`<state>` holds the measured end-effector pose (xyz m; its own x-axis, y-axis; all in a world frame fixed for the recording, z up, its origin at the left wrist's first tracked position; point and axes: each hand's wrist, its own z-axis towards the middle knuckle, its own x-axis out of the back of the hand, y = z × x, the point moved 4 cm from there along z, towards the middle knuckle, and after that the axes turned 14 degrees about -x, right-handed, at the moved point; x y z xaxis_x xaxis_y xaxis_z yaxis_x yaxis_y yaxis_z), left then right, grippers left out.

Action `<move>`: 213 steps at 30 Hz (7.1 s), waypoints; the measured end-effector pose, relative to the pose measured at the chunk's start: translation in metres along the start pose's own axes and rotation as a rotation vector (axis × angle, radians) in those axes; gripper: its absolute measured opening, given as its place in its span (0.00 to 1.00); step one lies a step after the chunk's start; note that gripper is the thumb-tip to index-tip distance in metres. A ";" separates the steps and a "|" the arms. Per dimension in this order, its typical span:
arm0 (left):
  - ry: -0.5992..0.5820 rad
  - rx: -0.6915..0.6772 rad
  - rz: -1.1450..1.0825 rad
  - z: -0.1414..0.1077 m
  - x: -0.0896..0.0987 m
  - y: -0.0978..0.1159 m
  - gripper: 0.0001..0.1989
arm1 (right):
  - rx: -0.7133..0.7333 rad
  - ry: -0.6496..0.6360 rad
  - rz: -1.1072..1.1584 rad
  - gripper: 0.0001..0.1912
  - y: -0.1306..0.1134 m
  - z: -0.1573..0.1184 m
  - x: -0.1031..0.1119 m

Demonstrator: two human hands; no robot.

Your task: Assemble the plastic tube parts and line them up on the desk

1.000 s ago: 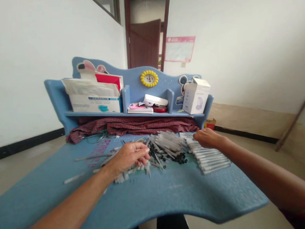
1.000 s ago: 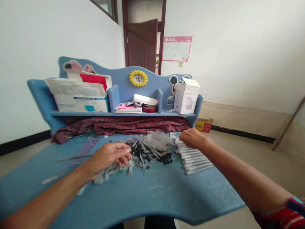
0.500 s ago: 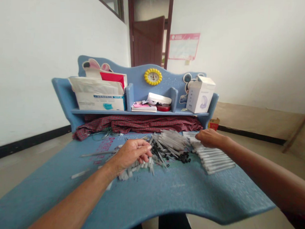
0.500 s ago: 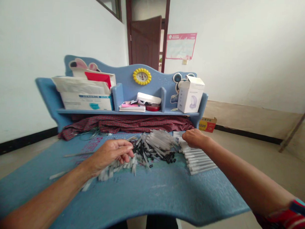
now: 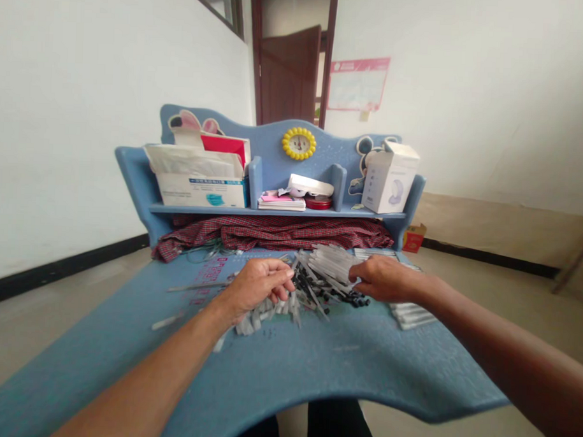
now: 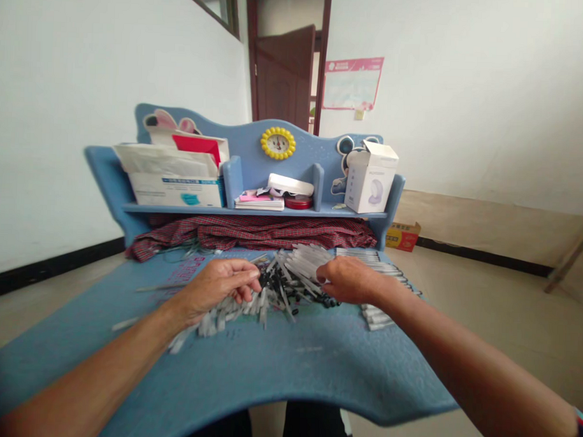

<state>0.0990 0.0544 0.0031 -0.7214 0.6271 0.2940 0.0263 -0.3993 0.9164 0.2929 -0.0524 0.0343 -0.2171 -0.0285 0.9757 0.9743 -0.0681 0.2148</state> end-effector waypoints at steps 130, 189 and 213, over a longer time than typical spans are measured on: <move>-0.546 -0.401 1.582 0.089 -0.035 -0.007 0.12 | -0.302 0.543 1.408 0.15 0.015 0.057 -0.030; 0.159 -0.127 -0.245 0.007 0.007 -0.002 0.09 | -0.156 0.276 1.053 0.12 -0.020 0.059 -0.039; 0.209 -0.096 -0.496 0.010 0.007 -0.008 0.10 | 0.101 -0.452 0.543 0.06 -0.055 0.040 -0.054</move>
<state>0.1010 0.0684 0.0009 -0.7536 0.6134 -0.2362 -0.4081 -0.1549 0.8997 0.2538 -0.0072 -0.0286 0.3255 0.3851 0.8635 0.9432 -0.0682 -0.3251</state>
